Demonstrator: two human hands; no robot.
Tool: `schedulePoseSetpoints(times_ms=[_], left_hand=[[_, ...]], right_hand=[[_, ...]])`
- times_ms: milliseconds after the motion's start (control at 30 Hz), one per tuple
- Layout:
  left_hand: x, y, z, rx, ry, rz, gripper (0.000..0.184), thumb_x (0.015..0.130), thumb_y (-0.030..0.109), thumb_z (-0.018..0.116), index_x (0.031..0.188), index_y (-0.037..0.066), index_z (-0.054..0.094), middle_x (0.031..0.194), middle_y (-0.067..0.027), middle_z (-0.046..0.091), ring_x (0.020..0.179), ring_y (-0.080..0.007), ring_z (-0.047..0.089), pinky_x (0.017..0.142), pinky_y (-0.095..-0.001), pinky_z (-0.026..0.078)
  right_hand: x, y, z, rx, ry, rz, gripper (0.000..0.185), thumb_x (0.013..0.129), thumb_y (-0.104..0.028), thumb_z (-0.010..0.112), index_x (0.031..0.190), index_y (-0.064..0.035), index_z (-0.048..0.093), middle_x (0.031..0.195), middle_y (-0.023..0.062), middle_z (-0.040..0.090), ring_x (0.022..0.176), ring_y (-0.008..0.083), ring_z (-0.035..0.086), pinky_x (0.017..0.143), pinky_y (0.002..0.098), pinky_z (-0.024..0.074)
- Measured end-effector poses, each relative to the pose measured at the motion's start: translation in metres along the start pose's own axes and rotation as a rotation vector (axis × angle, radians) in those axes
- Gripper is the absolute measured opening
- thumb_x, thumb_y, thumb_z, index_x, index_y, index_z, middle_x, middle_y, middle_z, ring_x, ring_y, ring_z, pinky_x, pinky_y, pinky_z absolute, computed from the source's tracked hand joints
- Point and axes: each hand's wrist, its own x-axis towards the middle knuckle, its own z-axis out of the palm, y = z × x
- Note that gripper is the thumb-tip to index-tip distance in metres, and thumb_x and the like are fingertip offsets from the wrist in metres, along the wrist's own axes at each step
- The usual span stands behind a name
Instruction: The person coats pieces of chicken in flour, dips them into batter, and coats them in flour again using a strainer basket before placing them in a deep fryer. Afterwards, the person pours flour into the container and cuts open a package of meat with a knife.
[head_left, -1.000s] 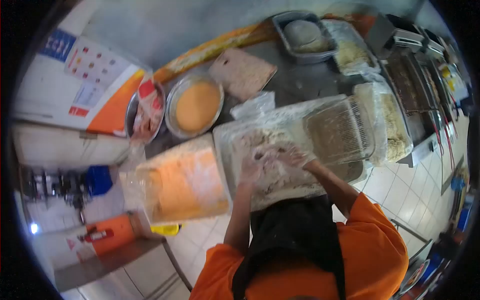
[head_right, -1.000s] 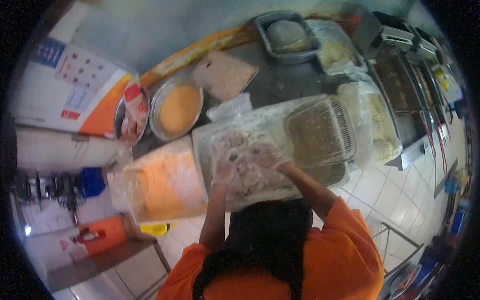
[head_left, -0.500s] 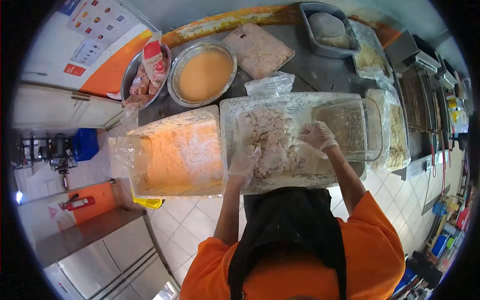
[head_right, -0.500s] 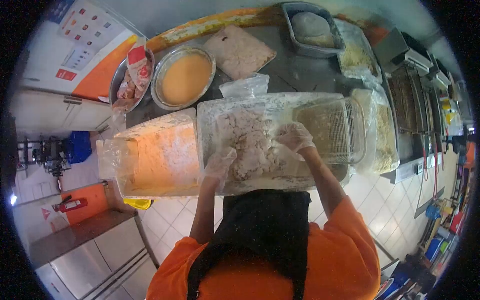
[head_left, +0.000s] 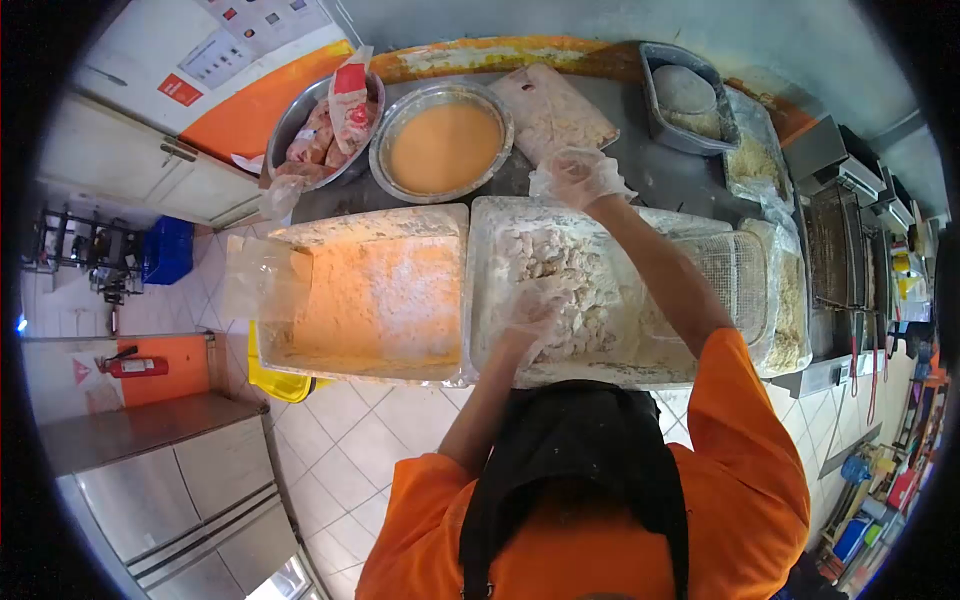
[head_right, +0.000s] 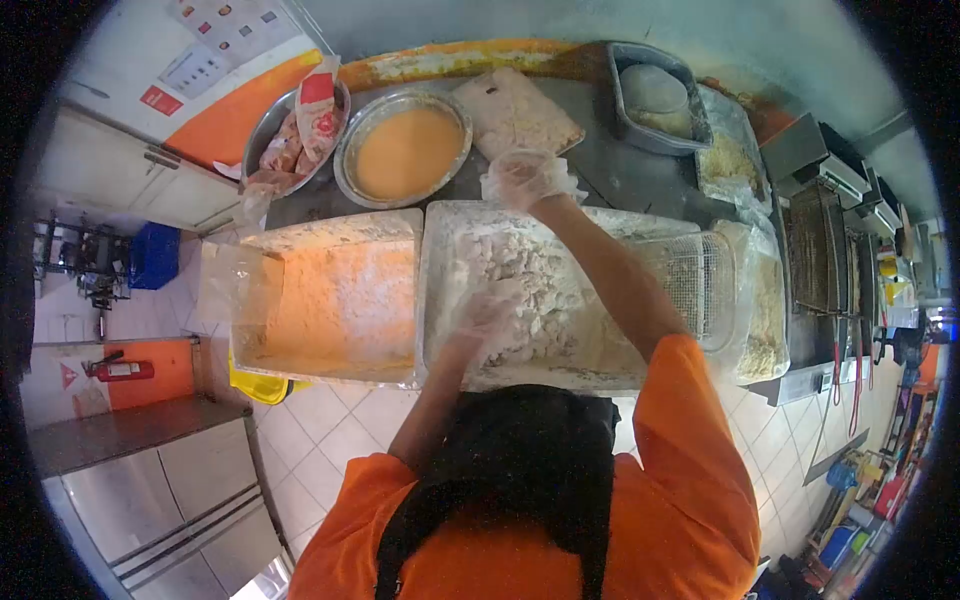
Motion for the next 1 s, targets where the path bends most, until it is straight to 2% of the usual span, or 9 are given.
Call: schedulePoseSetpoints(times_ms=[33, 167, 267, 533, 567, 633, 733, 900, 1000], left_hand=[[0.000, -0.009, -0.006, -0.229, -0.034, 0.016, 0.039, 0.095, 0.021, 0.049, 0.133, 0.013, 0.047, 0.133, -0.0100, 0.046, 0.121, -0.0255, 0.044, 0.091, -0.0377, 0.044], [-0.004, -0.030, -0.032, -0.794, 0.160, -0.233, 0.043, 0.096, 0.021, 0.046, 0.138, 0.015, 0.041, 0.141, -0.0091, 0.040, 0.127, -0.0258, 0.040, 0.096, -0.0393, 0.041], [0.005, -0.035, -0.029, -0.706, 0.226, -0.117, 0.043, 0.096, 0.021, 0.046, 0.138, 0.014, 0.041, 0.141, -0.0093, 0.040, 0.127, -0.0259, 0.040, 0.096, -0.0393, 0.041], [0.102, -0.014, 0.072, 0.382, 0.394, -0.023, 0.043, 0.096, 0.022, 0.046, 0.138, 0.014, 0.042, 0.141, -0.0098, 0.040, 0.127, -0.0263, 0.040, 0.097, -0.0394, 0.040], [0.114, -0.011, 0.076, 0.449, 0.403, -0.025, 0.043, 0.096, 0.023, 0.046, 0.138, 0.014, 0.042, 0.141, -0.0098, 0.040, 0.127, -0.0264, 0.040, 0.097, -0.0394, 0.040], [0.132, -0.004, 0.074, 0.553, 0.421, -0.041, 0.043, 0.096, 0.023, 0.046, 0.138, 0.013, 0.042, 0.141, -0.0099, 0.040, 0.127, -0.0265, 0.040, 0.097, -0.0394, 0.039], [0.124, 0.006, 0.054, 0.611, 0.429, -0.107, 0.043, 0.096, 0.023, 0.046, 0.137, 0.013, 0.042, 0.141, -0.0101, 0.040, 0.127, -0.0267, 0.040, 0.097, -0.0395, 0.039], [0.044, 0.026, 0.011, 0.614, 0.495, -0.245, 0.043, 0.096, 0.024, 0.045, 0.137, 0.013, 0.042, 0.141, -0.0104, 0.040, 0.127, -0.0269, 0.039, 0.098, -0.0395, 0.038], [0.005, 0.043, -0.010, 0.638, 0.556, -0.309, 0.043, 0.096, 0.024, 0.045, 0.137, 0.013, 0.042, 0.141, -0.0106, 0.040, 0.127, -0.0271, 0.039, 0.098, -0.0396, 0.038]], right_hand=[[0.012, 0.026, -0.002, 0.294, -0.044, 0.019, 0.019, 0.086, -0.026, 0.048, 0.084, -0.0104, 0.059, 0.076, 0.0031, 0.058, 0.070, 0.0201, 0.058, 0.062, 0.0300, 0.0478], [0.031, -0.001, -0.028, -1.054, 0.000, -0.161, 0.015, 0.081, -0.017, 0.048, 0.071, -0.0109, 0.057, 0.064, 0.0030, 0.054, 0.064, 0.0204, 0.058, 0.057, 0.0320, 0.0477], [0.006, -0.068, -0.057, -1.257, -0.001, -0.240, 0.014, 0.077, -0.021, 0.054, 0.076, -0.0099, 0.063, 0.071, 0.0069, 0.062, 0.064, 0.0263, 0.061, 0.058, 0.0373, 0.0507], [-0.033, -0.179, -0.095, -0.512, 0.302, -0.331, 0.019, 0.087, -0.021, 0.051, 0.097, -0.0058, 0.055, 0.091, 0.0071, 0.057, 0.086, 0.0203, 0.052, 0.078, 0.0313, 0.0414], [-0.036, -0.210, -0.092, -0.528, 0.319, -0.308, 0.020, 0.088, -0.021, 0.051, 0.099, -0.0052, 0.055, 0.093, 0.0073, 0.056, 0.089, 0.0197, 0.051, 0.080, 0.0307, 0.0401], [-0.029, -0.267, -0.093, -0.671, 0.345, -0.176, 0.022, 0.078, -0.030, 0.063, 0.070, -0.0097, 0.063, 0.065, 0.0058, 0.059, 0.057, 0.0209, 0.055, 0.053, 0.0356, 0.0444], [-0.066, -0.193, -0.124, -0.815, 0.177, -0.432, 0.024, 0.078, -0.016, 0.068, 0.098, -0.0064, 0.060, 0.086, 0.0055, 0.062, 0.077, 0.0185, 0.058, 0.070, 0.0317, 0.0485], [-0.123, -0.123, -0.069, 0.862, 0.253, 0.050, 0.018, 0.082, -0.012, 0.064, 0.099, -0.0073, 0.062, 0.090, 0.0004, 0.064, 0.079, 0.0129, 0.059, 0.066, 0.0323, 0.0472], [-0.166, -0.026, -0.029, -0.040, 0.134, 0.150, 0.013, 0.085, -0.016, 0.062, 0.092, -0.0053, 0.060, 0.087, 0.0036, 0.061, 0.076, 0.0162, 0.057, 0.063, 0.0357, 0.0456]])
